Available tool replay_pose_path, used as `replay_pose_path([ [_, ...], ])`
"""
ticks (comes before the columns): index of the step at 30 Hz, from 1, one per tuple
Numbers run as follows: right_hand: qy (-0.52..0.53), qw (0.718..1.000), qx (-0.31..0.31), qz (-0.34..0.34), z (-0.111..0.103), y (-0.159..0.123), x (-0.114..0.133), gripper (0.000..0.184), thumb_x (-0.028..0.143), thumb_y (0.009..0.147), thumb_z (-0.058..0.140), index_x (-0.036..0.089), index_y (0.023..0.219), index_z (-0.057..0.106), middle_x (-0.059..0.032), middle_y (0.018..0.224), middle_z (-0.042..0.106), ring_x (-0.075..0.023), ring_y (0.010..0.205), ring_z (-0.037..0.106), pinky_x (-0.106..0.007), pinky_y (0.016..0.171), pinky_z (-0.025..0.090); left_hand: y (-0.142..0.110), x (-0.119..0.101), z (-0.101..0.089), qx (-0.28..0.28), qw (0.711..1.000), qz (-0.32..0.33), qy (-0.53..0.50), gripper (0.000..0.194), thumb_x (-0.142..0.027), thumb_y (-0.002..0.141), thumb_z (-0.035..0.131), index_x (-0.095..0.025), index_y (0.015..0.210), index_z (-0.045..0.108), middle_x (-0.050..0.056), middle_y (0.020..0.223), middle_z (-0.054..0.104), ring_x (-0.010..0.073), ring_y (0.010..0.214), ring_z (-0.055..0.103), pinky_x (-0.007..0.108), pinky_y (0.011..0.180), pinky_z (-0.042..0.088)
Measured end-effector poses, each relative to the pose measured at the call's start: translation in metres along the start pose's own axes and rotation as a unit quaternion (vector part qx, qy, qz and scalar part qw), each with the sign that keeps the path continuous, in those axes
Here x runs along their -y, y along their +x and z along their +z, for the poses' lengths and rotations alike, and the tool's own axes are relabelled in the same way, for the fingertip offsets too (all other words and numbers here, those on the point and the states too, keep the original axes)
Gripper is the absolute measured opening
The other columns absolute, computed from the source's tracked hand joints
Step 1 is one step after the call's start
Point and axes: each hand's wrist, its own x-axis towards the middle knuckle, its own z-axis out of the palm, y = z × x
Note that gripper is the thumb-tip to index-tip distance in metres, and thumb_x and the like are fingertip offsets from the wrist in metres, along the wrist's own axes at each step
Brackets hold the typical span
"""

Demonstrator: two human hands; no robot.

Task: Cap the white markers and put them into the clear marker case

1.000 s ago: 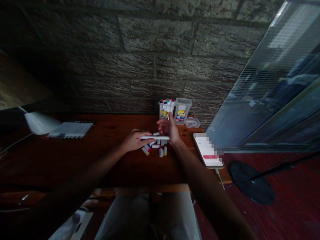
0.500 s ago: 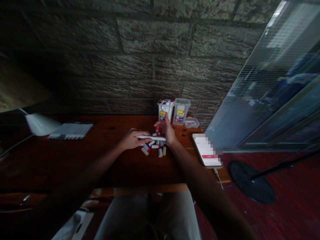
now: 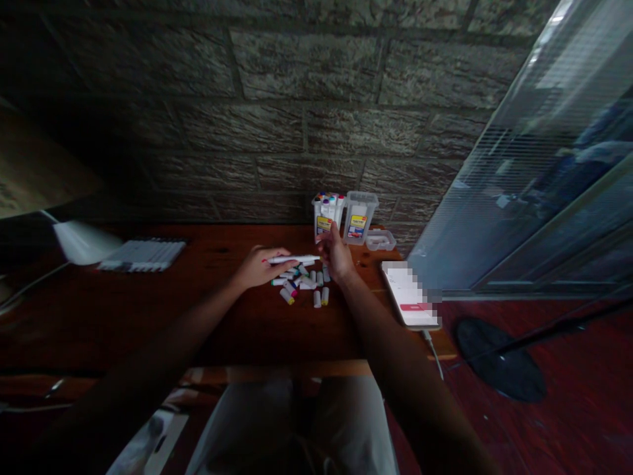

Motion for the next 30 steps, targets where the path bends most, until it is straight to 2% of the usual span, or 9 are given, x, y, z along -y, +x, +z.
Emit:
replay_pose_path([
  [3,-0.035,0.998,-0.037,-0.022,-0.004,-0.001,0.004,0.056,0.076,0.073,0.053,0.021,0.069,0.060,0.0033,0.051,0.045,-0.0076,0.039,0.028,-0.025,0.038,0.018,0.000,0.002,0.000,-0.036,0.999,-0.021,0.014,0.031,-0.047,0.085,0.061,-0.018,0.087,0.072,0.001,0.075,0.073,0.0107,0.059,0.062,0.020,0.056,0.041],
  [6,-0.150,0.984,-0.038,-0.086,-0.008,-0.005,0.010,0.046,0.065,0.072,0.063,0.021,0.063,0.061,0.0015,0.054,0.052,-0.0094,0.045,0.038,-0.025,0.044,0.026,0.000,0.003,-0.001,-0.065,0.997,-0.038,0.018,0.031,-0.047,0.085,0.060,-0.019,0.087,0.072,0.001,0.074,0.072,0.0107,0.059,0.061,0.020,0.056,0.041],
  [10,-0.326,0.929,0.124,-0.122,-0.012,-0.013,0.016,0.039,0.054,0.074,0.066,0.018,0.060,0.065,0.0002,0.058,0.060,-0.0102,0.053,0.047,-0.024,0.051,0.033,0.001,0.004,-0.004,-0.134,0.989,-0.052,0.036,0.033,-0.047,0.088,0.057,-0.018,0.086,0.071,0.002,0.074,0.071,0.0109,0.061,0.061,0.021,0.059,0.041],
  [14,-0.378,0.870,0.314,-0.040,-0.009,-0.025,0.028,0.034,0.049,0.078,0.065,0.016,0.075,0.073,-0.0014,0.065,0.066,-0.0090,0.052,0.048,-0.023,0.049,0.034,0.002,0.009,-0.007,-0.189,0.976,-0.093,0.061,0.035,-0.048,0.090,0.053,-0.017,0.083,0.068,0.003,0.073,0.070,0.0110,0.061,0.060,0.021,0.059,0.039],
  [17,-0.370,0.843,0.391,-0.004,-0.002,-0.047,0.041,0.029,0.045,0.075,0.071,0.019,0.087,0.075,-0.0023,0.076,0.070,-0.0100,0.056,0.054,-0.022,0.051,0.038,0.002,0.013,-0.008,-0.191,0.972,-0.114,0.077,0.036,-0.048,0.090,0.052,-0.017,0.083,0.068,0.003,0.073,0.070,0.0120,0.063,0.061,0.022,0.061,0.040],
  [22,-0.467,0.761,0.445,-0.072,0.006,-0.099,0.049,0.045,0.036,0.068,0.080,0.026,0.111,0.070,-0.0046,0.103,0.068,-0.0119,0.068,0.059,-0.023,0.055,0.044,0.002,0.013,-0.006,-0.181,0.975,-0.106,0.069,0.034,-0.048,0.090,0.052,-0.019,0.084,0.069,0.003,0.073,0.070,0.0128,0.064,0.062,0.023,0.062,0.040],
  [24,-0.480,0.743,0.459,-0.082,0.005,-0.113,0.042,0.038,0.032,0.072,0.077,0.025,0.109,0.070,-0.0050,0.099,0.068,-0.0120,0.069,0.059,-0.023,0.058,0.046,0.002,0.012,-0.004,-0.170,0.978,-0.097,0.066,0.034,-0.048,0.089,0.053,-0.019,0.084,0.069,0.002,0.070,0.069,0.0125,0.061,0.060,0.023,0.059,0.038],
  [28,-0.491,0.720,0.488,-0.052,0.003,-0.119,0.030,0.017,0.031,0.081,0.069,0.020,0.093,0.073,-0.0032,0.084,0.067,-0.0111,0.067,0.058,-0.022,0.059,0.044,0.001,0.011,0.000,-0.139,0.986,-0.079,0.036,0.031,-0.047,0.089,0.055,-0.019,0.088,0.070,0.002,0.072,0.069,0.0125,0.061,0.061,0.022,0.058,0.039],
  [30,-0.487,0.735,0.469,-0.048,0.004,-0.111,0.034,0.017,0.033,0.081,0.069,0.020,0.091,0.073,-0.0026,0.081,0.067,-0.0120,0.068,0.057,-0.023,0.060,0.043,0.001,0.011,-0.001,-0.129,0.990,-0.061,0.018,0.030,-0.045,0.089,0.054,-0.019,0.090,0.069,0.002,0.076,0.070,0.0127,0.064,0.062,0.022,0.062,0.041],
])
